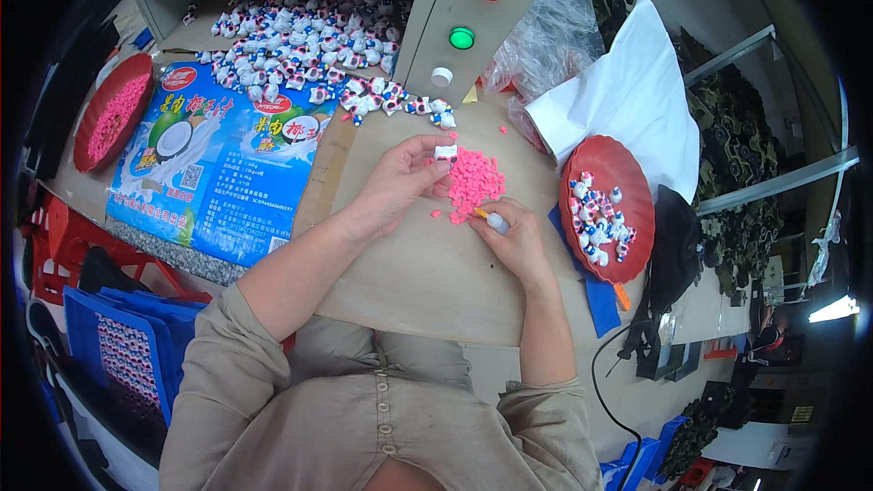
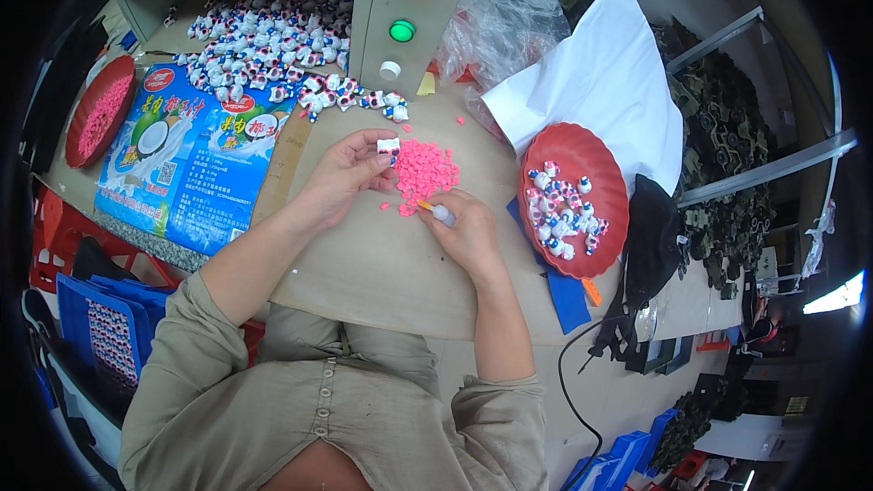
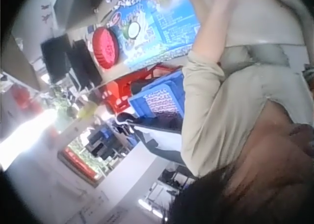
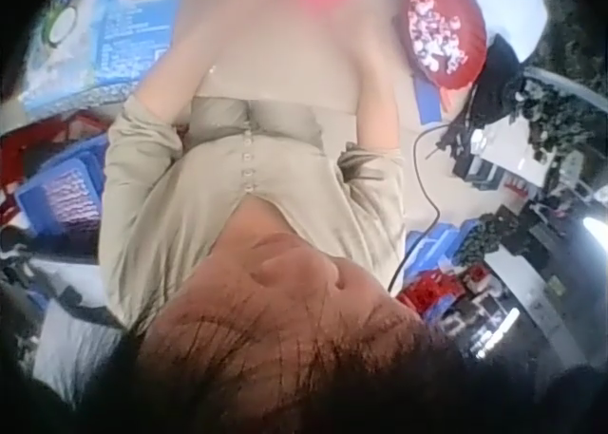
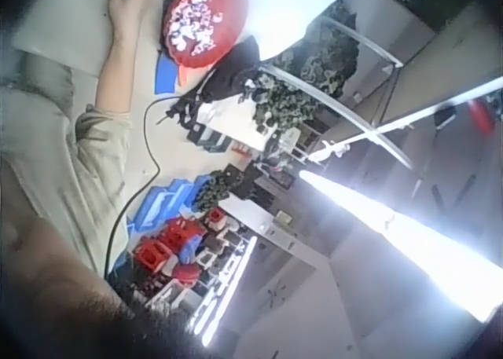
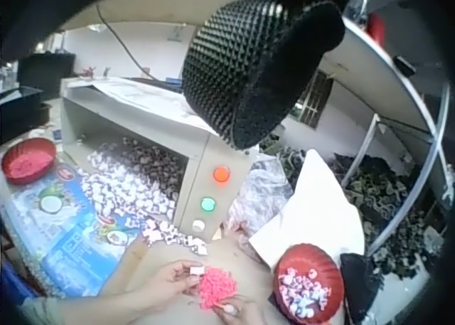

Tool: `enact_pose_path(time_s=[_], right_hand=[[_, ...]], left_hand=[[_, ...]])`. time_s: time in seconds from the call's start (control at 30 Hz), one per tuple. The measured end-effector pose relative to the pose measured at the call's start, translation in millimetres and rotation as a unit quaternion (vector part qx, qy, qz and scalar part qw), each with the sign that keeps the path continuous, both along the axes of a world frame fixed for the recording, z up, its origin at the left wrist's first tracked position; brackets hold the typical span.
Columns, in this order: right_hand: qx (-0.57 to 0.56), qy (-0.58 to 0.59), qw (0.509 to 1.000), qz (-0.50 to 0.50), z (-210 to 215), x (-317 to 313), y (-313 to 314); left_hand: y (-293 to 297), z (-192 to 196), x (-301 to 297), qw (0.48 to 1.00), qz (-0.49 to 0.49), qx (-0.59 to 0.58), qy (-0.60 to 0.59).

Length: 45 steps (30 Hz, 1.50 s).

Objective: The person assembles small plastic figures by hand, joining pink plastic parts to the figures using glue from a bottle.

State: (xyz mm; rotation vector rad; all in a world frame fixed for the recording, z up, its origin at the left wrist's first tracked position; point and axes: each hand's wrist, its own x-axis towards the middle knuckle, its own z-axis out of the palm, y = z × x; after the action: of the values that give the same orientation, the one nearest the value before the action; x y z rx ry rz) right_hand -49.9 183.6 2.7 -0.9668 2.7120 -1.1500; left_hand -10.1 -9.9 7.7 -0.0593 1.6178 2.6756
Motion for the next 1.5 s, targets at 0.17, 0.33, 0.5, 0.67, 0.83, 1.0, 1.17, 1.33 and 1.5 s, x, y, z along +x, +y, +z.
enact_pose_path(time_s=[0.17, 0.33, 0.5, 0.67, 0.83, 1.0, 1.17, 1.33, 1.5], right_hand=[[0.003, 0.021, 1.0, 0.009, 2, 1, 0], [-0.228, -0.224, 0.945, -0.074, 11, 4, 0], [-0.318, -0.308, 0.894, -0.062, 13, 6, -7], [-0.317, -0.338, 0.885, -0.052, 13, 6, -6], [-0.313, -0.364, 0.876, -0.045, 16, 7, -8], [-0.325, -0.372, 0.868, -0.052, 16, 7, -8], [-0.324, -0.355, 0.874, -0.075, 15, 10, -12], [-0.297, -0.321, 0.893, -0.108, 12, 12, -14], [-0.293, -0.319, 0.896, -0.101, 9, 8, -8]], left_hand=[[5, -6, -1, 1.0, -0.013, 0.0, 0.0], [12, -8, 3, 0.991, -0.066, -0.111, -0.021], [20, -8, 7, 0.985, -0.103, -0.141, 0.013], [20, -7, 7, 0.978, -0.122, -0.171, 0.012], [20, -5, 8, 0.971, -0.118, -0.204, 0.031], [20, -4, 8, 0.965, -0.12, -0.227, 0.051], [22, -11, 9, 0.962, -0.074, -0.247, 0.09], [22, -16, 8, 0.935, -0.039, -0.316, 0.154], [22, -9, 10, 0.941, -0.079, -0.304, 0.128]])
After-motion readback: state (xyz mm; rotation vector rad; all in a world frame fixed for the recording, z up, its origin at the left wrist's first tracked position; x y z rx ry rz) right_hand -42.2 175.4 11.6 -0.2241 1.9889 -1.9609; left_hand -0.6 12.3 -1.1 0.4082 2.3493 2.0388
